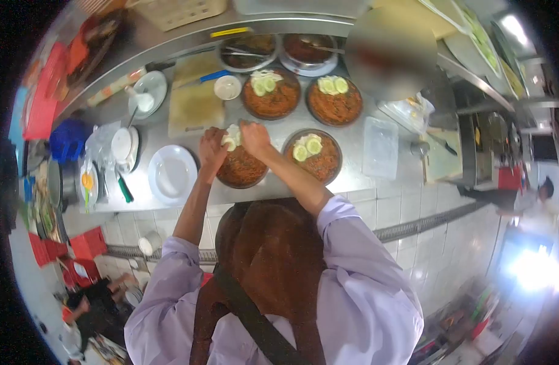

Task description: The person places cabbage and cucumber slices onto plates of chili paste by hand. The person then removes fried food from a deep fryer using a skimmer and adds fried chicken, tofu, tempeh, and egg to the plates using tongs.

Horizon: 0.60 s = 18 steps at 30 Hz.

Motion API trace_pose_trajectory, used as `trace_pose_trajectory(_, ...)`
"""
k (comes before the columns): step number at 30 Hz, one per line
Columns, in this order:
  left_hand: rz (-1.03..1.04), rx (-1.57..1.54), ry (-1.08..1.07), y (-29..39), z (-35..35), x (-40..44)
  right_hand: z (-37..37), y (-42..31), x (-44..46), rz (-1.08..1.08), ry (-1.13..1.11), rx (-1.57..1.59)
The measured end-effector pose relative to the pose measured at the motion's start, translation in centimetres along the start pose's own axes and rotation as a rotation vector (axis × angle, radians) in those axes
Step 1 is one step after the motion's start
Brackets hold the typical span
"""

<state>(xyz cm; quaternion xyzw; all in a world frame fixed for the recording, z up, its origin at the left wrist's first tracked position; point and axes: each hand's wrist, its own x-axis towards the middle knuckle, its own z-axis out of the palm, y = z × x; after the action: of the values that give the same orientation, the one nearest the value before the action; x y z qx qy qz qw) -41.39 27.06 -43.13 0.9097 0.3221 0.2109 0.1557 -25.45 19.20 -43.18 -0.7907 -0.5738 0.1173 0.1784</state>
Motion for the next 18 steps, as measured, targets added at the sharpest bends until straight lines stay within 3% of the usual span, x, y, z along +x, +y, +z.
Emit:
trace_pose_trajectory(2,0.045,-0.045,-0.007,-0.1,0.5,0.0,0.9,0.5,-0.4,-0.028,0.051,0.110)
trace_pose_trajectory(7,-0.070,0.007,0.096,0.2,-0.4,-0.2,0.7,0.5,-1.4,0.009,-0.066,0.176)
trace_pose_trajectory(9,-0.020,-0.025,-0.023,-0.8,0.3,-0.5,4.0,1.3,-1.0,0.023,-0.046,0.083)
trace_pose_trajectory(10,-0.186,-0.036,-0.097,-0.3,0.5,-0.6,4.3,1.0,-1.8,0.064,0.060,0.193)
trace_pose_trajectory(11,-0.056,0.090,-0.057,-0.1,0.4,-0.7,3.8,0.8,-2.5,0.088,0.174,0.307)
trace_pose_trajectory(12,-0.164,0.229,-0.082,0.7,0.3,-0.7,1.1,0.3,-3.3,0.072,0.084,0.312)
trace_pose_trajectory(13,-0.131,0.176,-0.065,-1.6,2.1,-1.1,-1.5,-0.4,-4.0,0.047,-0.003,0.327)
trace_pose_trajectory(16,-0.041,0.053,-0.039,1.1,-0.5,0.0,-3.3,-0.6,-6.0,0.049,0.103,0.425)
trace_pose_trajectory(18,-0.276,-0.093,0.033,1.7,-1.0,-0.2,-5.2,0.0,-9.0,0.034,0.212,0.433)
